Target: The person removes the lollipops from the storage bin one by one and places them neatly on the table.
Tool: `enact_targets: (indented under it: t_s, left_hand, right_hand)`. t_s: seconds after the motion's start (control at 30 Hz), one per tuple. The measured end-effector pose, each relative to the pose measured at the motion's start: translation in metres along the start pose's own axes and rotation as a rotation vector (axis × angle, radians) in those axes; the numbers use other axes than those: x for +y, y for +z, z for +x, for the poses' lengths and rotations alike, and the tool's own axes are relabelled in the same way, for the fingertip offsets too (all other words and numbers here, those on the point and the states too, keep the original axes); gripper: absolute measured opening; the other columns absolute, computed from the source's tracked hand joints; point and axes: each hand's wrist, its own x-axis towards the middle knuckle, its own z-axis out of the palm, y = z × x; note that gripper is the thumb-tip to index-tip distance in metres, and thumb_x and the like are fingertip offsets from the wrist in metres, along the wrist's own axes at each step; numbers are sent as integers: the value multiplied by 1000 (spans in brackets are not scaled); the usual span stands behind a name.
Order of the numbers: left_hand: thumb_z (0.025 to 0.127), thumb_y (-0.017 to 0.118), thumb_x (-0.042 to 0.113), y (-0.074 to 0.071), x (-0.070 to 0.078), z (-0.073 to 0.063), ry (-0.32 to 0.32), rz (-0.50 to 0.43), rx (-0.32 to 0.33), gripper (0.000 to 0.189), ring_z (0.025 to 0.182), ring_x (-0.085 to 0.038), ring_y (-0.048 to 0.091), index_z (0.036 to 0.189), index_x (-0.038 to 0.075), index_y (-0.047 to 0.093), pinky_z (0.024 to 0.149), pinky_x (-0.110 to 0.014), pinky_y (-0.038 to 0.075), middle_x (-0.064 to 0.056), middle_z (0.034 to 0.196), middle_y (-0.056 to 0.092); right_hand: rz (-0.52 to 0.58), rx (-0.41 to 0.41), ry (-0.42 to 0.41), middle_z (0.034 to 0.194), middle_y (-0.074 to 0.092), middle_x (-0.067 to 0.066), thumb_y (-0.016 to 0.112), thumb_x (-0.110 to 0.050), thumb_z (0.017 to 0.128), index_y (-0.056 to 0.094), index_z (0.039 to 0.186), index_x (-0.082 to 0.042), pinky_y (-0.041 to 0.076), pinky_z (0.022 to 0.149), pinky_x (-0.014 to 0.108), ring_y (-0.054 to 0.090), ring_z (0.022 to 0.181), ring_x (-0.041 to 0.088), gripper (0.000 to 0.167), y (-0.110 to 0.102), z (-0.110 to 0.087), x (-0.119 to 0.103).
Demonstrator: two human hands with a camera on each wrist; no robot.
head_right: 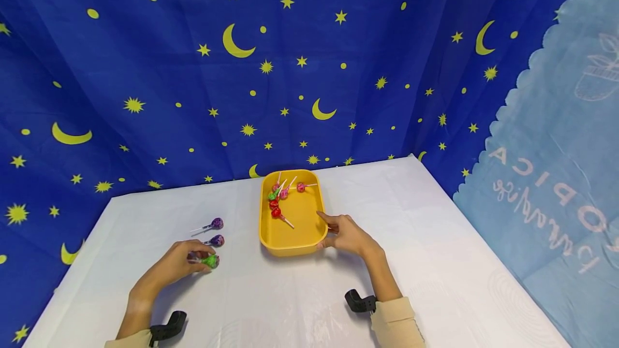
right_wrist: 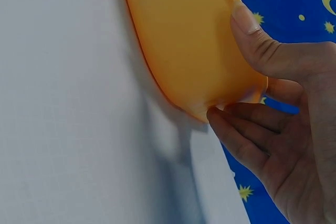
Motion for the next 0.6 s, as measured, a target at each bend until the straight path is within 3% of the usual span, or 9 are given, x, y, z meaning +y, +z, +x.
enact_targets:
  t_s: [0.27, 0.47, 0.6]
  left_hand:
    - [73, 83, 11, -1, 2, 0, 12, 37, 33, 32, 79, -15, 61, 103, 5, 75, 75, -34, 52, 2, 85, 67]
    - [77, 81, 12, -7, 16, 4, -20, 43, 73, 29, 104, -29, 63, 106, 9, 75, 96, -51, 48, -3, 102, 70]
    - [81, 78, 10, -9, 27, 14, -9, 44, 76, 28, 111, -30, 60, 109, 10, 73, 100, -53, 45, -5, 107, 68]
  right_hand:
    - [-5, 0, 4, 146, 43, 25, 82, -27, 79, 42, 144, 2, 48, 100, 43, 57, 122, 37, 82, 0, -1, -1]
    - [-7, 3, -2, 146, 44, 24, 82, -26, 79, 43, 144, 2, 48, 100, 43, 58, 122, 36, 81, -1, 0, 0]
    - [5, 3, -5, 145, 45, 24, 82, -26, 79, 43, 144, 2, 48, 99, 42, 59, 121, 35, 80, 0, 0, 2]
